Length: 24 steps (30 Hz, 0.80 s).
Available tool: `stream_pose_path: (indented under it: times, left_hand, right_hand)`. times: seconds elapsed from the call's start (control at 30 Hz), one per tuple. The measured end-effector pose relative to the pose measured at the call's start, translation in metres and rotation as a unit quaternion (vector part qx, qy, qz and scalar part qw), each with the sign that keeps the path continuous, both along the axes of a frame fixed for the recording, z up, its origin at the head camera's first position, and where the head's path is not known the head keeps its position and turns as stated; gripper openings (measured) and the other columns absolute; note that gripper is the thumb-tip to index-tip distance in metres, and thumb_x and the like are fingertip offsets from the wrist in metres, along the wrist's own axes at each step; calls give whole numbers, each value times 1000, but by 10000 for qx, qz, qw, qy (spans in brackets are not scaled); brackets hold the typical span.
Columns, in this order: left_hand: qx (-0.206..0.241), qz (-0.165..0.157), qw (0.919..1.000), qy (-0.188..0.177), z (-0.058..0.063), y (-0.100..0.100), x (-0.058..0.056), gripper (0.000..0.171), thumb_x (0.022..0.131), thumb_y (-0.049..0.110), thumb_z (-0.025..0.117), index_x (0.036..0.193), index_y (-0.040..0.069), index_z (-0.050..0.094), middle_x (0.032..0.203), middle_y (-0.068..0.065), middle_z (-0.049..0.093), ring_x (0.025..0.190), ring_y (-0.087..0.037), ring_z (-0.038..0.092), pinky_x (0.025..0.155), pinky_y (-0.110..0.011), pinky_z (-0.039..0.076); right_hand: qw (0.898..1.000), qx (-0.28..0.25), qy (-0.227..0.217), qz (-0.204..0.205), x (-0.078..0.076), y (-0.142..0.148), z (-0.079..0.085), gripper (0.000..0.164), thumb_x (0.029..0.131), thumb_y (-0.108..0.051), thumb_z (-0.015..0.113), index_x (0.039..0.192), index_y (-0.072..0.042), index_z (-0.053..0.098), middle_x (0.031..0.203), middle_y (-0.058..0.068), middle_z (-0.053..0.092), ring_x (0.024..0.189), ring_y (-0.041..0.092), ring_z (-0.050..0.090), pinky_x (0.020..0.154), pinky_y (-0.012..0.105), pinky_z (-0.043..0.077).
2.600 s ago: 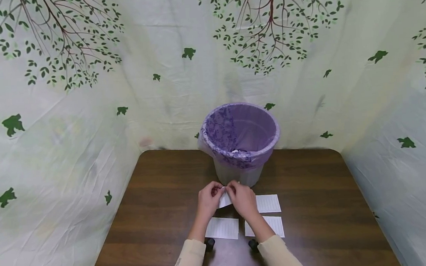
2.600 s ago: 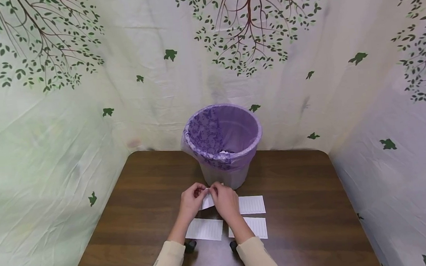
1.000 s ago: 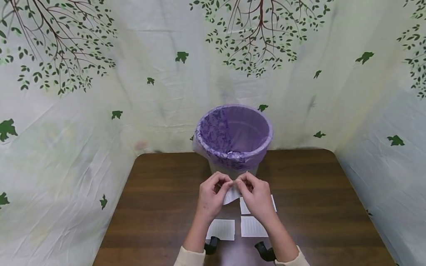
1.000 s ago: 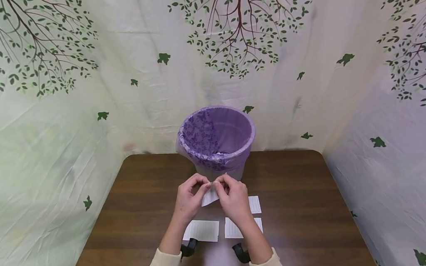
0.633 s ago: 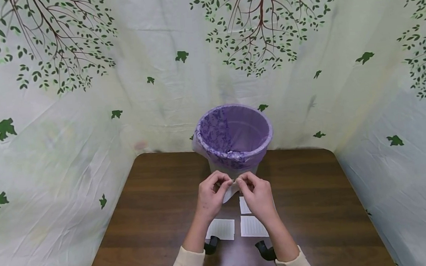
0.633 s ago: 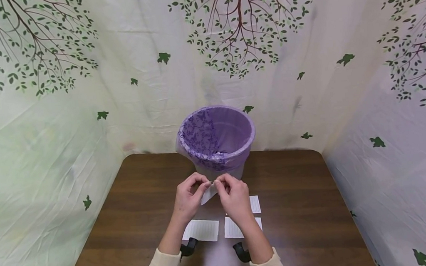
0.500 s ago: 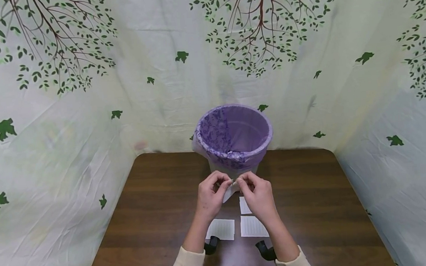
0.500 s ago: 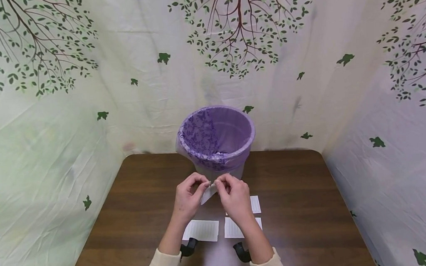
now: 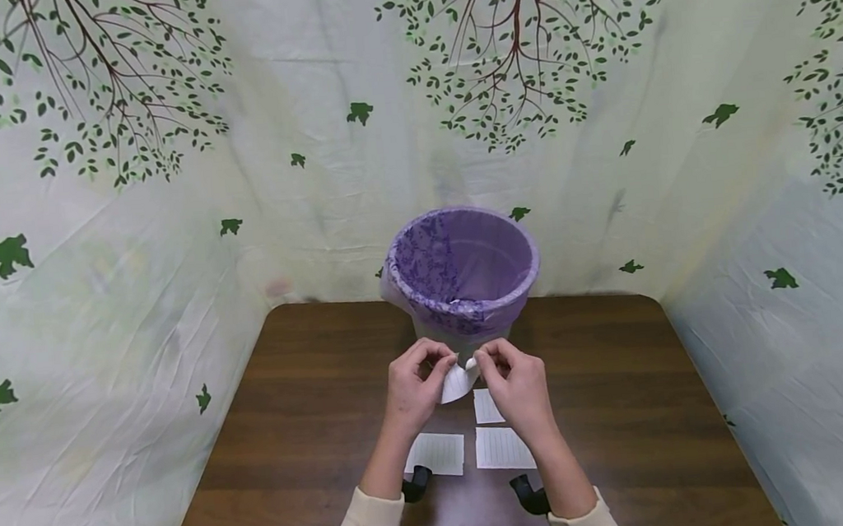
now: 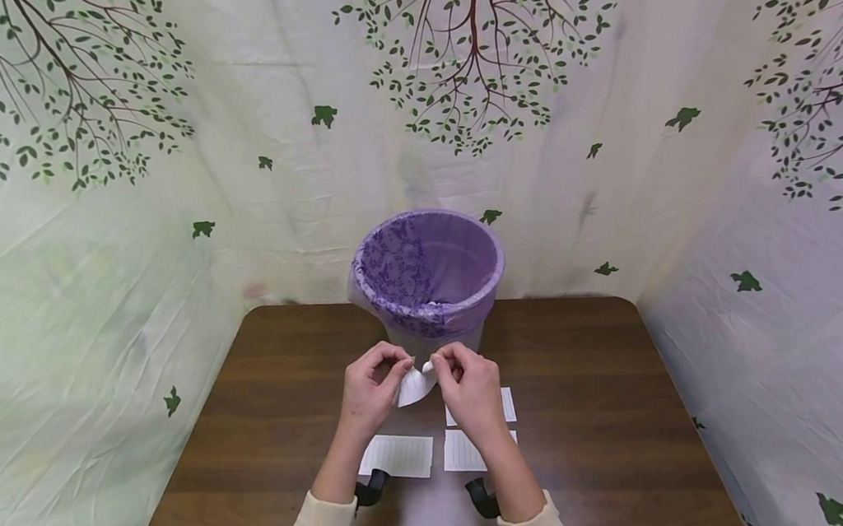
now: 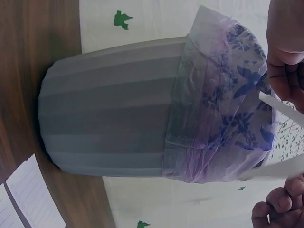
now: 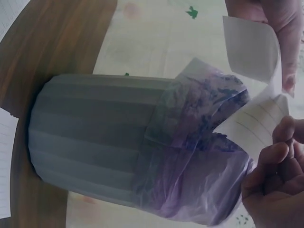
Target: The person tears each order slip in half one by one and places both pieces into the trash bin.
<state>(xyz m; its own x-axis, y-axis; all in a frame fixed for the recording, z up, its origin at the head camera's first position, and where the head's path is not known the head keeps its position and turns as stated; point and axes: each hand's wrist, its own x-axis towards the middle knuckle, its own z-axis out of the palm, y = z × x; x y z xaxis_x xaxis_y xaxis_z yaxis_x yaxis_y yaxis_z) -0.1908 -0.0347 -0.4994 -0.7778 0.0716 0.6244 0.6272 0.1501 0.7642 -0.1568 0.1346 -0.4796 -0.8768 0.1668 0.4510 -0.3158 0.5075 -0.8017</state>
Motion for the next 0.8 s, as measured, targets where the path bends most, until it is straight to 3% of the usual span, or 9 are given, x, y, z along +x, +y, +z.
stream_pose_path:
  times: [0.33, 0.8]
  left_hand:
    - [429, -163, 9978, -477, -1, -2, 1, 9, 89, -2, 81, 88, 3, 75, 81, -14, 73, 78, -3, 63, 73, -20, 55]
    - [478, -85, 9964, -701, -1, -3, 2, 8, 89, -5, 80, 88, 1, 75, 81, -15, 73, 77, -3, 64, 73, -19, 54]
  right_hand:
    - [9970, -691, -341, 23, -2, 4, -1, 15, 93, -8, 75, 80, -15, 73, 65, 0, 69, 57, 6, 58, 56, 21, 44]
    - [9937, -994, -523, 42, -1, 7, -4, 16, 94, -5, 73, 80, -12, 72, 65, 5, 69, 57, 8, 59, 54, 21, 42]
